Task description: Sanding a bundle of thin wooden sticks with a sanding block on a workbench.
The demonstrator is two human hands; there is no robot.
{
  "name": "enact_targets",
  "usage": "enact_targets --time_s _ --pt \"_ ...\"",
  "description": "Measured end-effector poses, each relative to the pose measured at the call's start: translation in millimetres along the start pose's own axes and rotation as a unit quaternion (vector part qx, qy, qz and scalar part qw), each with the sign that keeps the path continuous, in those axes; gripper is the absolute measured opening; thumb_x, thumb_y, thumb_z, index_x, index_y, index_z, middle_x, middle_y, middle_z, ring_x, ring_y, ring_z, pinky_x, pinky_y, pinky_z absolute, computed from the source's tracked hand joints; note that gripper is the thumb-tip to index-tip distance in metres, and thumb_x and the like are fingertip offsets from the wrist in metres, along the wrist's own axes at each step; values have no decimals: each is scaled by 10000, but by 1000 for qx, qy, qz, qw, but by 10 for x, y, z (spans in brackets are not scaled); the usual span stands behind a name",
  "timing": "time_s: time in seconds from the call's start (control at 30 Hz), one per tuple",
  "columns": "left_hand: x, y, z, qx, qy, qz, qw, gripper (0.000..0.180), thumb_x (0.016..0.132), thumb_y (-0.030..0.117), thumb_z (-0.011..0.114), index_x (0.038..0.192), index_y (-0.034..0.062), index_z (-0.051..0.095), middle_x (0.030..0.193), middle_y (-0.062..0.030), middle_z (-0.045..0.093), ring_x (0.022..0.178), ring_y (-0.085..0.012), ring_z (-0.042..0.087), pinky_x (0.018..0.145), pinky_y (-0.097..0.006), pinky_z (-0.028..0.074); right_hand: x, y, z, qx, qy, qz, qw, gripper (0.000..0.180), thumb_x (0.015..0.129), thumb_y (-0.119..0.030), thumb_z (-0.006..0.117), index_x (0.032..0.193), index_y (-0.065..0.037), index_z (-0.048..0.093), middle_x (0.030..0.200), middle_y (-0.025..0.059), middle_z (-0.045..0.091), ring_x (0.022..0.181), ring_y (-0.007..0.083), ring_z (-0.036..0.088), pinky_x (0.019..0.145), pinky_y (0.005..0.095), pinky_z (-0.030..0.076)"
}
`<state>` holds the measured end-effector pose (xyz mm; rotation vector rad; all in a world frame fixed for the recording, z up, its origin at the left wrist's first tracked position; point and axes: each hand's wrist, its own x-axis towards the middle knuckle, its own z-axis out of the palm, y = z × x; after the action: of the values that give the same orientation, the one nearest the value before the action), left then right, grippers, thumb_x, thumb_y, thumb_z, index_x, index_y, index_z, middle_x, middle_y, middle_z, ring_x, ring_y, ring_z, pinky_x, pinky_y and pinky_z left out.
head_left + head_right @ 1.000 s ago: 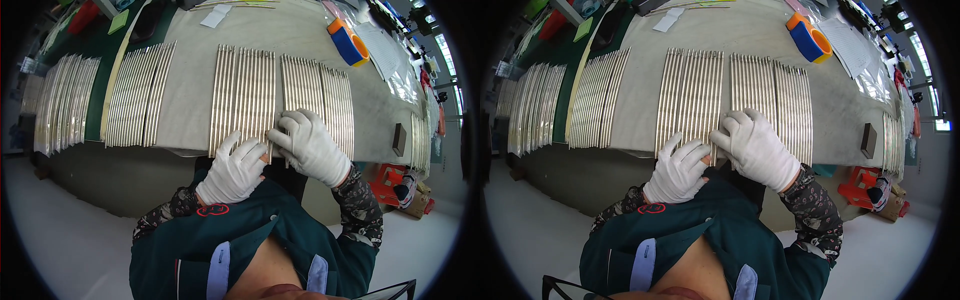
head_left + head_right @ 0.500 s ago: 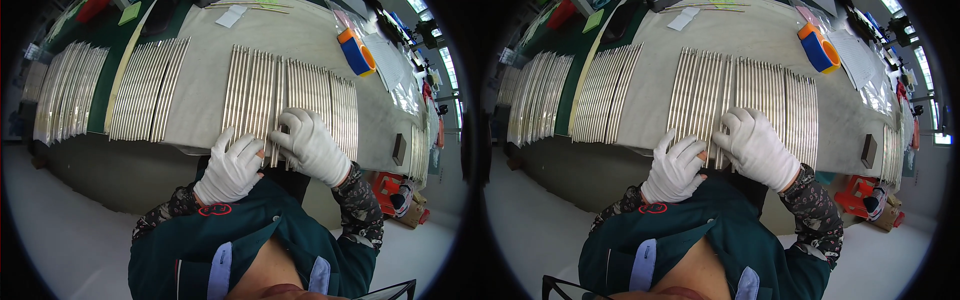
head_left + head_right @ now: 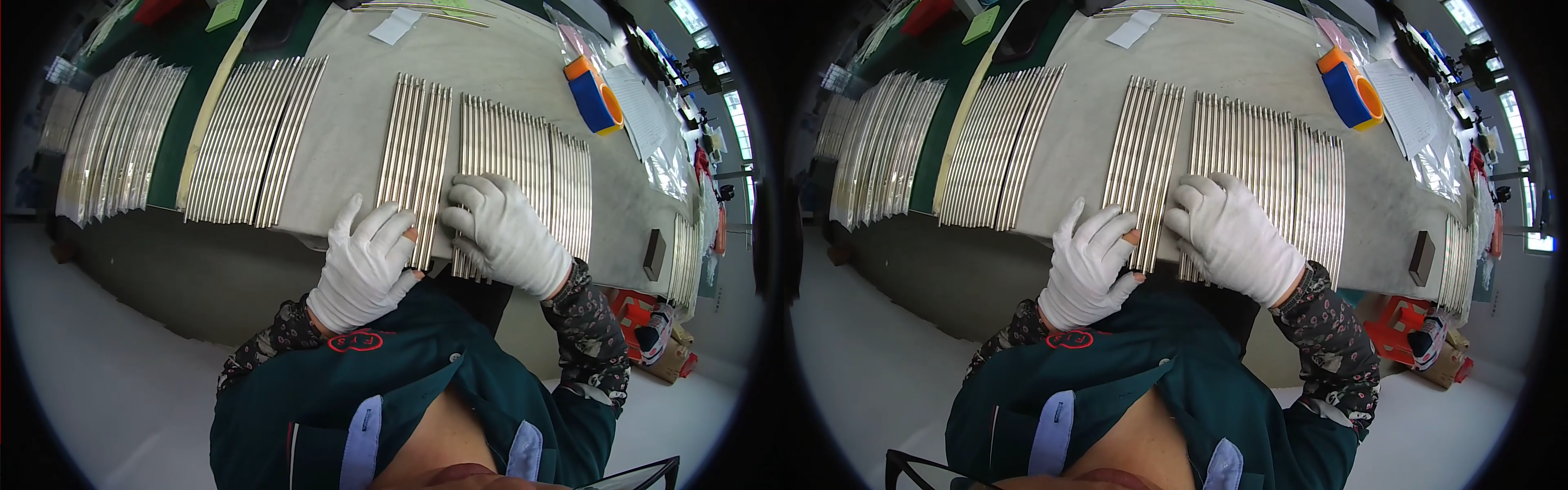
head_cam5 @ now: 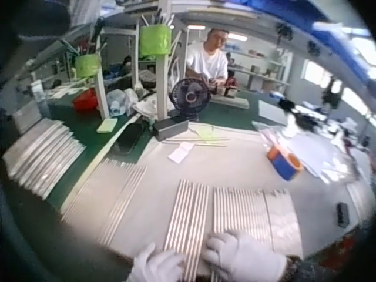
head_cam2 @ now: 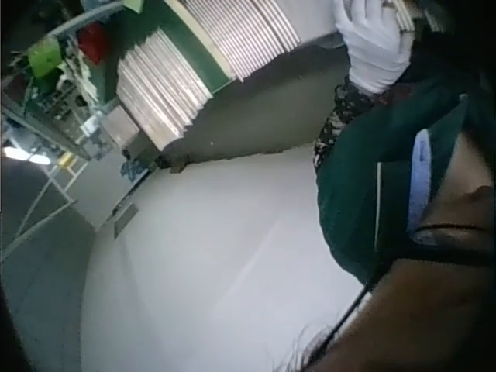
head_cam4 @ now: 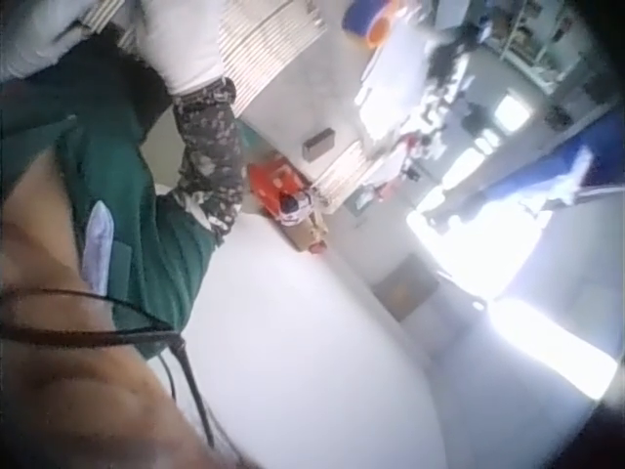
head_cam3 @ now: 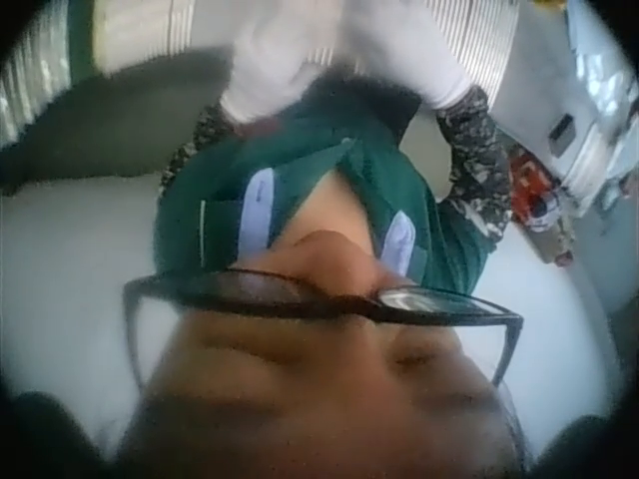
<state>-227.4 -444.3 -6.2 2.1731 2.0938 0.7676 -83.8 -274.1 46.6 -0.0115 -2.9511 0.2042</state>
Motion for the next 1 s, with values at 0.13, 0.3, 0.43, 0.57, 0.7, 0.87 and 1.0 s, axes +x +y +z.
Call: enact_targets --time_s 0.13,0.3,0.43,0.57,0.7,0.87,1.0 --pt "-9 -45 -10 5 8 -11 1000 480 817 433 625 1074 29 603 1249 -93 538 1216 -276 474 1087 -548 253 56 -6 32 19 -31 28 999 280 722 -207 703 951 -73 615 1000 103 567 1026 272 550 863 389 447" --pt "-29 -95 -31 9 15 -25 1000 515 859 464 569 1106 13 592 1271 -118 518 1232 -303 456 1095 -539 240 104 -4 61 8 0 11 1000 313 738 -208 695 997 -62 597 983 96 575 1016 260 555 864 388 446" --pt "-49 -130 -5 7 9 -32 999 532 889 483 526 1122 8 584 1299 -138 492 1257 -317 428 1101 -537 226 156 2 96 26 19 1 999 301 744 -204 693 998 -77 595 944 87 575 971 271 564 849 388 448" --pt "-64 -139 2 9 6 -36 999 544 902 497 498 1120 7 585 1304 -138 487 1266 -312 418 1103 -532 221 235 -24 105 29 -31 25 999 259 752 -198 683 970 -84 601 935 87 569 959 271 563 839 385 449" --pt "-64 -165 -13 17 19 -41 999 549 907 501 488 1122 5 582 1302 -137 487 1265 -313 419 1103 -533 222 289 8 158 22 21 -7 1000 249 757 -193 680 965 -81 602 954 98 559 970 256 551 825 382 448" --pt "-87 -193 -1 13 20 -44 999 558 912 509 478 1124 4 580 1302 -140 486 1267 -318 417 1102 -536 223 372 -2 166 33 -29 19 999 245 760 -193 682 967 -78 618 990 105 571 1007 267 551 835 379 448" --pt "-93 -210 -2 20 28 -51 998 573 917 525 461 1131 5 577 1300 -142 486 1266 -319 416 1100 -537 224 418 -15 179 4 -30 19 999 243 756 -189 687 963 -79 621 988 101 576 1003 267 559 834 378 451"
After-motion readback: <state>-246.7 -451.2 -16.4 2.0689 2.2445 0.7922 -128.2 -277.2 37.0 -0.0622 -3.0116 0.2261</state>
